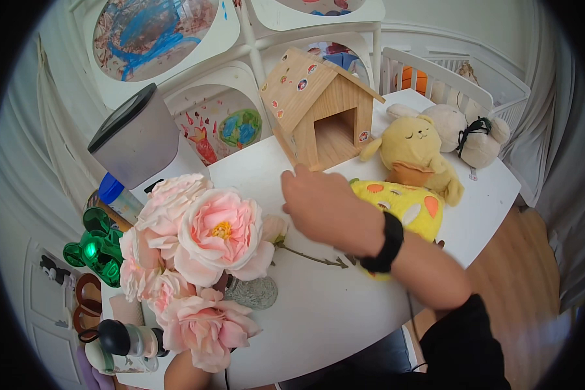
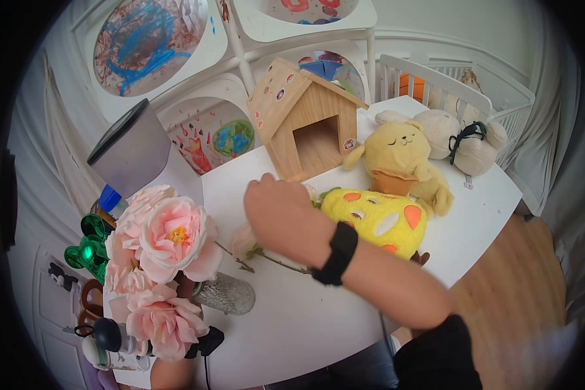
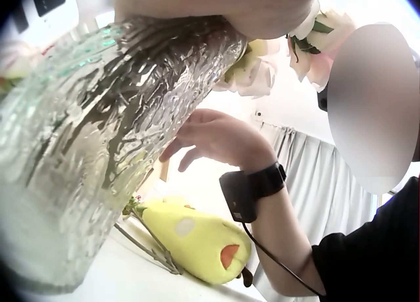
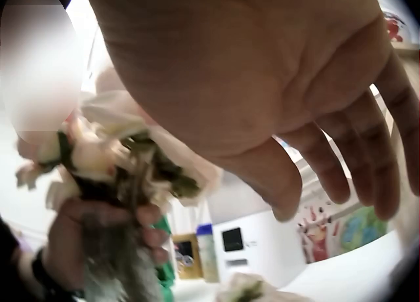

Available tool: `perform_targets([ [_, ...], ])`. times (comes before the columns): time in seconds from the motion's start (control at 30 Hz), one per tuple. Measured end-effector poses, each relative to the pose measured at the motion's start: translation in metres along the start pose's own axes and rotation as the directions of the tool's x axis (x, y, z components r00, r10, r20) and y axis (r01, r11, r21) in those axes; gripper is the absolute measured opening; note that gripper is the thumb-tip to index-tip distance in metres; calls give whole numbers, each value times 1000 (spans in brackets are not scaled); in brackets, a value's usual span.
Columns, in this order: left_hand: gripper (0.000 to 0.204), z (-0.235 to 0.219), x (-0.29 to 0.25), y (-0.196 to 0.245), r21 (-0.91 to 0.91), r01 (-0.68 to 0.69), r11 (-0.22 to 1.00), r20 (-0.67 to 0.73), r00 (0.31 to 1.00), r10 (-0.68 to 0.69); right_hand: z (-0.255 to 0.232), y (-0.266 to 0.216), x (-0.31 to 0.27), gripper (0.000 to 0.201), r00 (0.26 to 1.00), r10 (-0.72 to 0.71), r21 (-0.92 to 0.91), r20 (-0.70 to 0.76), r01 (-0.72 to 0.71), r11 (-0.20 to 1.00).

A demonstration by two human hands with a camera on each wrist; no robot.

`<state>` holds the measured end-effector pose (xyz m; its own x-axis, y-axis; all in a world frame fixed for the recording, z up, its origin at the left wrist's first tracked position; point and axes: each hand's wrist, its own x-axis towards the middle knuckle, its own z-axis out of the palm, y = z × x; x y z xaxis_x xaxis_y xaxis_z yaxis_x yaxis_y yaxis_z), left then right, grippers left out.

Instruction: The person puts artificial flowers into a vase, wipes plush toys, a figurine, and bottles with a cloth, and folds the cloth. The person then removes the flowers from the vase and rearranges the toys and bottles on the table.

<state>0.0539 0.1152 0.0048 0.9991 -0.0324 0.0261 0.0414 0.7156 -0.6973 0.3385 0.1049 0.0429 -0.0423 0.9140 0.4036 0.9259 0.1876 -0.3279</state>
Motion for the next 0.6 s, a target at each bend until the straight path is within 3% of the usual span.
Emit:
perform_targets([
  [0.03,16,7,-3,6,57,47,997,-78,996,-43,-1,6,5,16,995,13,-191,100,7,982],
  [0.07,16,10,-14,16,57,51,997,-76,996,-47,-1,8,8,16,995,13,-195,101,7,981],
  [0.13,18,6,-24,35,215,-61,975,-31,997,69,-2,10,17,20,877,202,-456,436,22,890],
  [0.17,21,2,-33,45,288,-122,950,3,992,127,3,15,21,20,877,198,-462,438,31,886],
  [0.23,26,-10,-48,63,421,-250,872,84,968,237,18,29,28,32,752,312,-438,580,-36,898],
  [0.33,37,-21,-68,81,586,-428,688,213,901,379,27,39,27,31,721,295,-355,626,-74,932],
  [0.4,44,-26,-76,83,663,-529,530,308,838,451,34,42,24,30,747,236,-307,621,-46,951],
  [0.43,44,-28,-73,81,662,-531,529,310,837,452,34,39,22,30,769,180,-261,614,-18,965],
  [0.47,51,-31,-68,77,748,-605,272,453,765,457,32,35,19,30,768,179,-262,614,-16,965],
  [0.5,58,-33,-65,75,764,-646,-7,589,692,417,30,32,15,25,836,99,-216,539,24,976],
  [0.53,58,-35,-65,79,763,-647,-9,591,691,417,28,28,11,20,890,16,-173,455,71,982],
  [0.6,55,-44,-68,104,719,-689,-89,630,593,502,21,20,3,20,910,8,-168,415,68,983],
])
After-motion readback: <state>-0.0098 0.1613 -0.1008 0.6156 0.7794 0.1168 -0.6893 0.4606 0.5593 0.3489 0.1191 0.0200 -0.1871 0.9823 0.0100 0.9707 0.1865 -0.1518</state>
